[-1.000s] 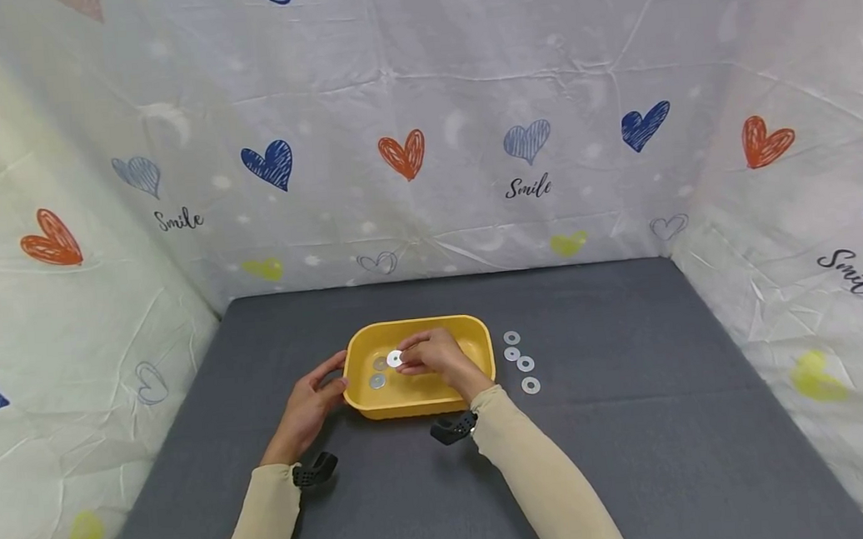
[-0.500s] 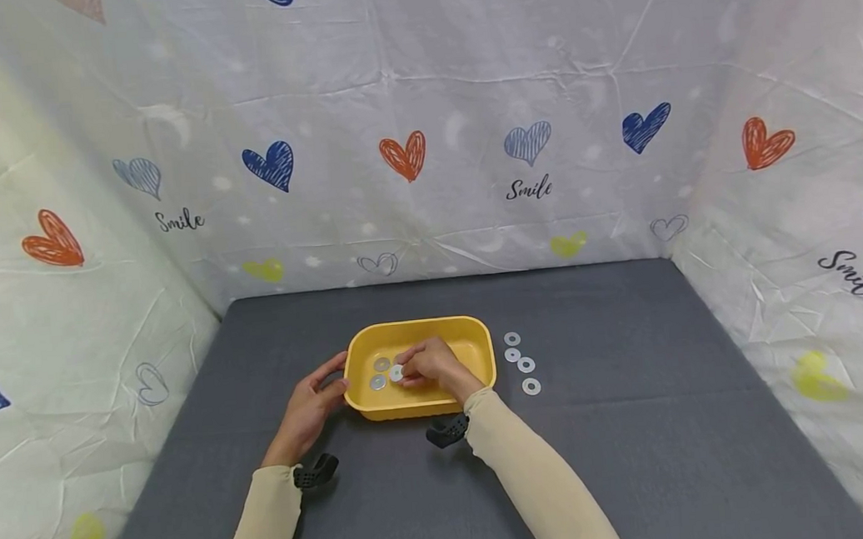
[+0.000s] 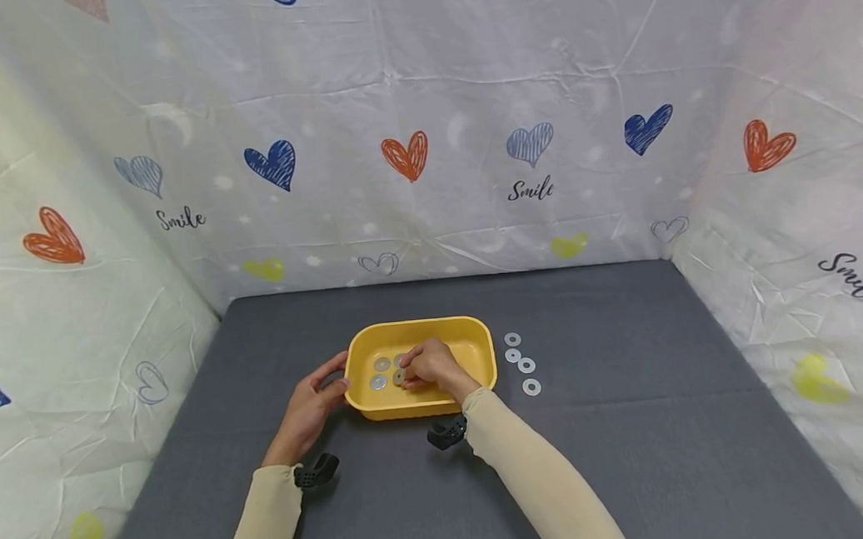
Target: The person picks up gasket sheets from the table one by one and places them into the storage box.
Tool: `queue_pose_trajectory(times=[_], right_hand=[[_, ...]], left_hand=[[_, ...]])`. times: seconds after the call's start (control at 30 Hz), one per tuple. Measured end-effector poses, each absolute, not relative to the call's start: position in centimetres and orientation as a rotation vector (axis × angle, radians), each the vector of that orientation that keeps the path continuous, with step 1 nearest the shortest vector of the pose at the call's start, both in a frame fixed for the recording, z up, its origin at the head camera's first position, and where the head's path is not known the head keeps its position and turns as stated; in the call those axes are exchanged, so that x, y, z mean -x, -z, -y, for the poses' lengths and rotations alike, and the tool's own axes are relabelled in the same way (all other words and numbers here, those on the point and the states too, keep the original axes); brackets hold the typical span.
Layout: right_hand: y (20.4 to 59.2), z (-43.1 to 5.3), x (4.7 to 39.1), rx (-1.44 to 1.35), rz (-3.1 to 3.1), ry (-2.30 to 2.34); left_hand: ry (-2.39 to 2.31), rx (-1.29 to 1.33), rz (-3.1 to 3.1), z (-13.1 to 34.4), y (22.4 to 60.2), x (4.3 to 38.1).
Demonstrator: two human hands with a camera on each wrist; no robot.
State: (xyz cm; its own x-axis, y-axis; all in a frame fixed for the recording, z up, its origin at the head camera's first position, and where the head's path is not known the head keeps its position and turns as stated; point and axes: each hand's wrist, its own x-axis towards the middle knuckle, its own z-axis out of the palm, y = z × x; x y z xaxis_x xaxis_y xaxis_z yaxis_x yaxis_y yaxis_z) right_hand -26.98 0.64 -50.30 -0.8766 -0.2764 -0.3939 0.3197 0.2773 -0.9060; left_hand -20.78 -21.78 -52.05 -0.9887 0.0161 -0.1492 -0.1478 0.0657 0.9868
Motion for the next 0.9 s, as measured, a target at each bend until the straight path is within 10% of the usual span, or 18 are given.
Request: queue_pose_trajectory(times=[0.9], right_hand=[[47.2, -3.2, 24.6, 0.165, -2.089, 1.741]], left_hand=[[-2.077, 0.136, -2.187, 21.9, 52.2, 20.7]])
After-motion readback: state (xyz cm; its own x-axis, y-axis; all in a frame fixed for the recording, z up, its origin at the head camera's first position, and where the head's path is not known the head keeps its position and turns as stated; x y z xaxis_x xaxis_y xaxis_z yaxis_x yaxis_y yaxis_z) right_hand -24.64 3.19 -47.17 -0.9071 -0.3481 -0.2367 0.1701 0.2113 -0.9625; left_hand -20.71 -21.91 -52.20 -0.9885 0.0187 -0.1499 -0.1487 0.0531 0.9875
